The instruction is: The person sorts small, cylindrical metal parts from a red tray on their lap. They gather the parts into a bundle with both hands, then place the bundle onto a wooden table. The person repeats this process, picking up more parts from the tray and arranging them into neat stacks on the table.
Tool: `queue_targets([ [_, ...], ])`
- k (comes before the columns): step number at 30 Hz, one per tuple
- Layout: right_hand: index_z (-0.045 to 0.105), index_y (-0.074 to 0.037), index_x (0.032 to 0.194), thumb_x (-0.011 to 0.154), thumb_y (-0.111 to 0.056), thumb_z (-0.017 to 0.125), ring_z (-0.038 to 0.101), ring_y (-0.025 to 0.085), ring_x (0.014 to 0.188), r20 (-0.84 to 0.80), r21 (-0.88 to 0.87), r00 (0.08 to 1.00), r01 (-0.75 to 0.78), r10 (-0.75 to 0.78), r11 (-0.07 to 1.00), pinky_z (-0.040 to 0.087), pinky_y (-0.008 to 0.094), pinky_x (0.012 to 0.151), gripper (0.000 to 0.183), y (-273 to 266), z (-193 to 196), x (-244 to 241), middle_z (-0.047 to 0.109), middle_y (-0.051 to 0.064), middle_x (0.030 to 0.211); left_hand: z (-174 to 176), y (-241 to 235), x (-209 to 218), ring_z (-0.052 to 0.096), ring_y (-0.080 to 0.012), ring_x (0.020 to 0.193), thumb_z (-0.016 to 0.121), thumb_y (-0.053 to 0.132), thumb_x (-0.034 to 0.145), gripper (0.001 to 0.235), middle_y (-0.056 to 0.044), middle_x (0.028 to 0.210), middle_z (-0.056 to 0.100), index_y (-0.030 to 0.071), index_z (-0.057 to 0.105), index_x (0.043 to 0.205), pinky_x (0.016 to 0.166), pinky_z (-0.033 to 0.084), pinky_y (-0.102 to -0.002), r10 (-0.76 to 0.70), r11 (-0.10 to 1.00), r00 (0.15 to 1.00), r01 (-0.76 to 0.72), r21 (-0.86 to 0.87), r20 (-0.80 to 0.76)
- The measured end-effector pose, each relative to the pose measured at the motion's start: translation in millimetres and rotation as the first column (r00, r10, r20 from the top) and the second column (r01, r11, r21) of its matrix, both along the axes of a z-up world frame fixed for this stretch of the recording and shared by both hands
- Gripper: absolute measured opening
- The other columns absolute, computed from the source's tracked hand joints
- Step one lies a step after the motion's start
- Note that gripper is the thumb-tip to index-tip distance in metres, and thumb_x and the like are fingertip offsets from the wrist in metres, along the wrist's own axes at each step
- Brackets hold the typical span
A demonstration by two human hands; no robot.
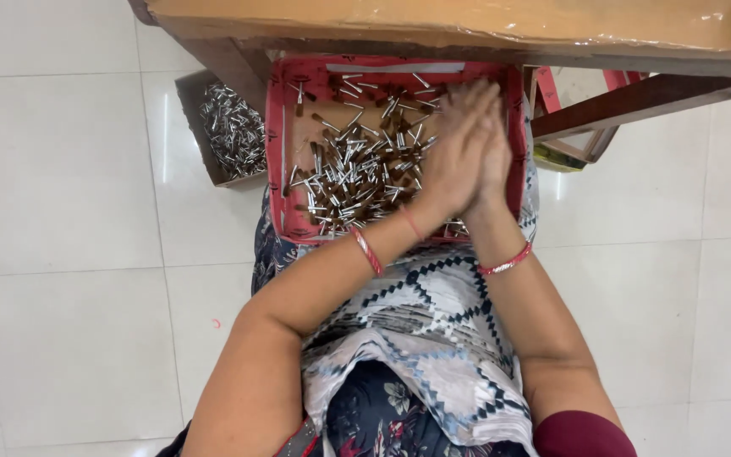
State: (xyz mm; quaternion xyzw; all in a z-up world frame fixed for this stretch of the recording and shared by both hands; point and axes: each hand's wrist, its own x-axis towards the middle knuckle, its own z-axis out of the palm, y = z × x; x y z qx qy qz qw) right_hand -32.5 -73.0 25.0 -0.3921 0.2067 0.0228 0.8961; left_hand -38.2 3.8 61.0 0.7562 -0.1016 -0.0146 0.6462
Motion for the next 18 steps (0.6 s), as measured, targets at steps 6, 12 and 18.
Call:
queue_targets([
  [6, 0.045, -0.006, 0.156, 0.108, -0.044, 0.047, 0.049, 0.022, 0.143, 0.028, 0.013, 0.999, -0.041, 0.040, 0.999, 0.039, 0.038, 0.122, 0.061, 12.0, 6.3, -7.0, 0.051, 0.008, 0.158, -68.4, -3.7, 50.8, 0.029, -0.0335, 0.165, 0.026, 0.050, 0.119, 0.056, -0.011, 0.174, 0.035, 0.018, 0.042, 0.162, 0.140, 0.018, -0.049, 0.193, 0.929, 0.972, -0.225, 0.293, 0.137],
  [12, 0.045, -0.009, 0.156, 0.107, -0.044, 0.046, 0.052, 0.023, 0.139, 0.033, -0.058, 0.999, 0.000, 0.002, 0.998, 0.041, 0.038, 0.119, 0.060, 6.0, -4.4, -8.3, 0.053, 0.010, 0.154, -59.2, 3.7, 51.1, 0.057, -0.0252, 0.137, 0.034, 0.048, 0.112, 0.056, -0.008, 0.151, 0.063, 0.021, 0.056, 0.156, 0.122, 0.041, -0.037, 0.202, 0.949, 0.977, -0.177, 0.260, -0.073],
  [18, 0.036, -0.018, 0.161, 0.108, -0.046, 0.040, 0.045, 0.017, 0.146, 0.248, -0.047, 0.966, -0.066, 0.076, 0.997, 0.038, 0.037, 0.124, 0.060, -7.3, -24.8, -5.2, 0.044, 0.001, 0.161, -42.6, -4.0, 22.8, 0.039, -0.0357, 0.158, 0.047, 0.038, 0.110, 0.053, -0.017, 0.164, 0.047, 0.016, 0.049, 0.158, 0.133, 0.027, -0.045, 0.066, 0.986, 0.996, -0.075, 0.149, 0.062],
])
